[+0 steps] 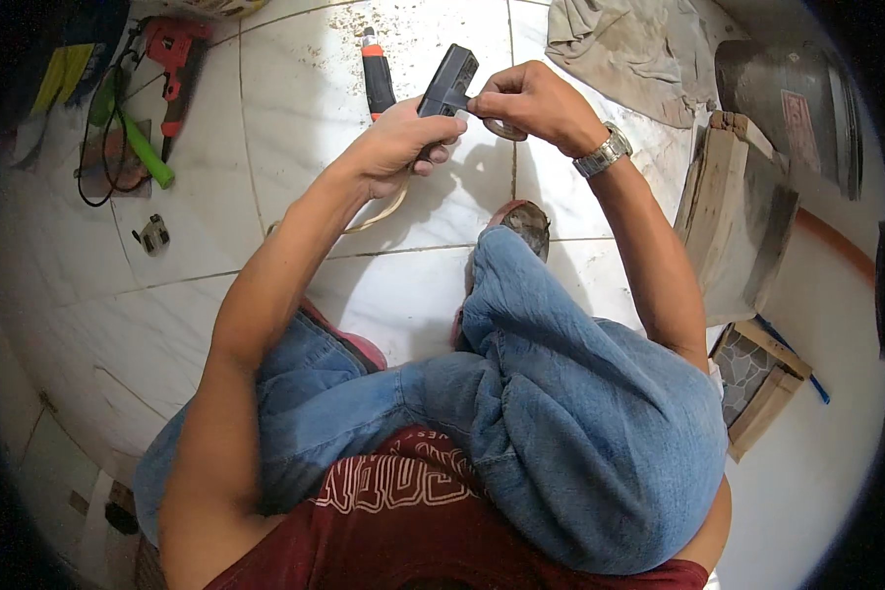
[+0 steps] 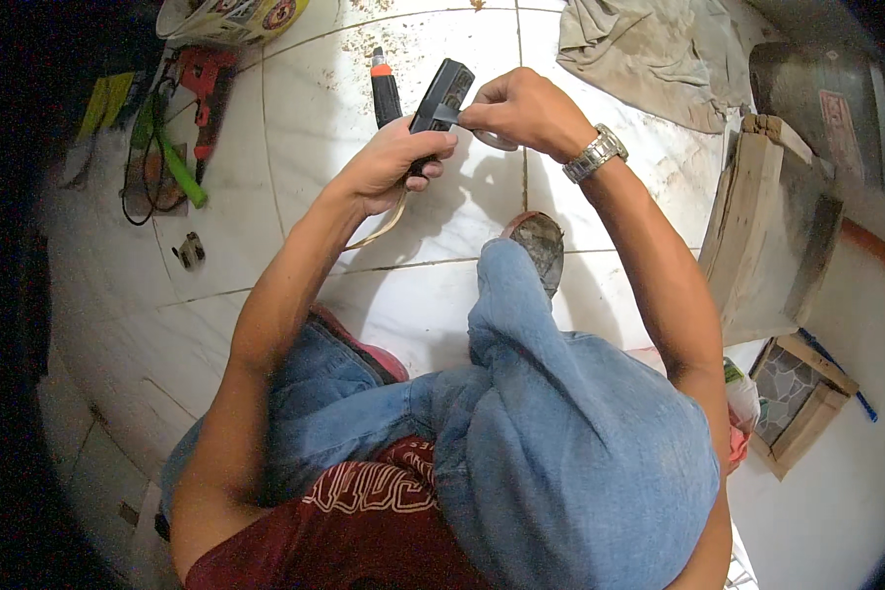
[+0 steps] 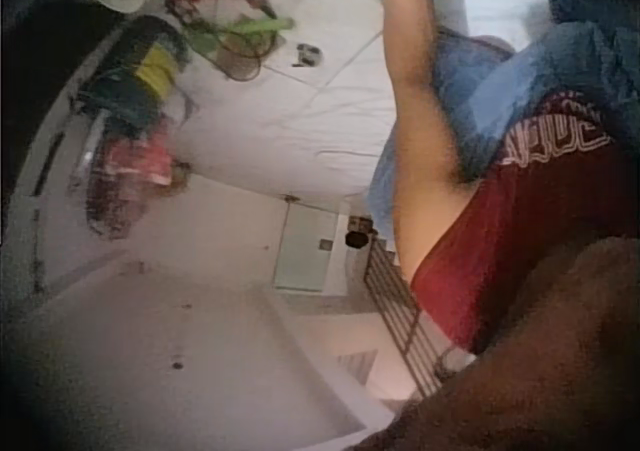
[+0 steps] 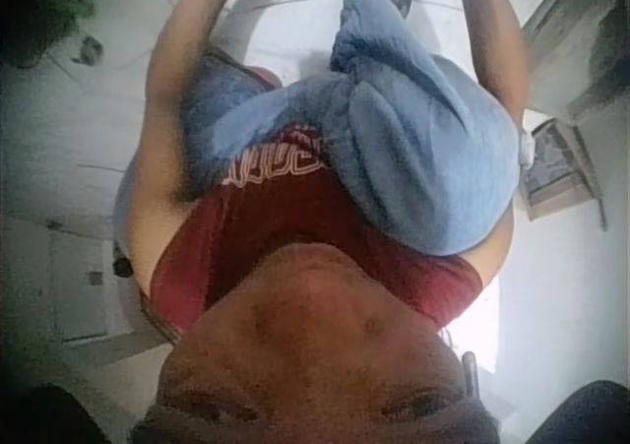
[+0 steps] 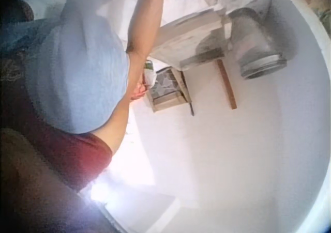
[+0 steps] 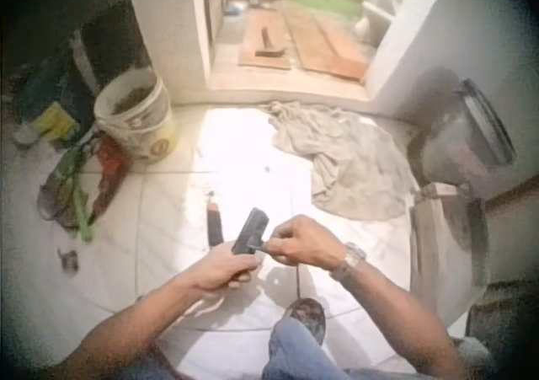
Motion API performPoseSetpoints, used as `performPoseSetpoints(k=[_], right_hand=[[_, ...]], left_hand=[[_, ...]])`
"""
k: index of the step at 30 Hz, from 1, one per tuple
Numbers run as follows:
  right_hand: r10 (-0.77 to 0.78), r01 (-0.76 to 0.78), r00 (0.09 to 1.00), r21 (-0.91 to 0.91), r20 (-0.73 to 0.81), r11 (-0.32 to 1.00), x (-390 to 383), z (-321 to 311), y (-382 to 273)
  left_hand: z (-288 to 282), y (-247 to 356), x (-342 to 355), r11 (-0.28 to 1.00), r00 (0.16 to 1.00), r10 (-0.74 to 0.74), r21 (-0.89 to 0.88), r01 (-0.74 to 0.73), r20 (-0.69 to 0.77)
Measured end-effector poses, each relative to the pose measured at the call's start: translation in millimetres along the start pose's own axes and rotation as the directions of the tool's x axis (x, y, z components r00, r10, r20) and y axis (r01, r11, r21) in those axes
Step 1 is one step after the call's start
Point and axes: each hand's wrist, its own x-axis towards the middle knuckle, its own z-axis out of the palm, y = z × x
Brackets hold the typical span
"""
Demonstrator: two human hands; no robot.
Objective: The person wraps electrical tape around a power strip housing and its cord.
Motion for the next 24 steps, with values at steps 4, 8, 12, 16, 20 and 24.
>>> performPoseSetpoints(k=[4, 8, 12, 16, 20, 24], right_hand=[[0.008, -0.009, 1.000, 0.042, 0.022, 0.999, 3.3, 1.4, -0.5], [-0.004, 0.004, 1.000, 0.008, 0.007, 1.000, 6.2, 2.2, -5.6], [-0.034, 0.032, 0.998, 0.048, 0.047, 0.998, 7.6, 3.6, -11.6], [-0.080, 0.081, 0.995, -0.011, 0.055, 0.997, 12.4, 3.3, -14.7], [-0.084, 0.084, 0.995, 0.015, 0.057, 0.996, 13.1, 3.8, -18.8], [-0.111, 0.109, 0.994, -0.084, -0.015, 0.990, 9.8, 6.1, -16.0]], left_hand=[[0.5, 0.1, -2.0, 0.997, 1.000, 0.018, -0.073, -0.018, 0.011], [0.6, 1.0, -4.3, 0.989, 0.998, 0.061, -0.134, -0.060, 0.007], [4.2, -0.6, -6.4, 0.984, 0.997, 0.080, -0.160, -0.076, 0.017], [4.1, -1.8, -9.7, 0.943, 0.988, 0.124, -0.322, -0.090, 0.089], [-8.9, -2.5, -2.6, 0.867, 0.950, 0.186, -0.496, -0.038, 0.252], [-6.4, -8.4, 2.4, 0.929, 0.989, 0.149, -0.345, -0.137, 0.008]])
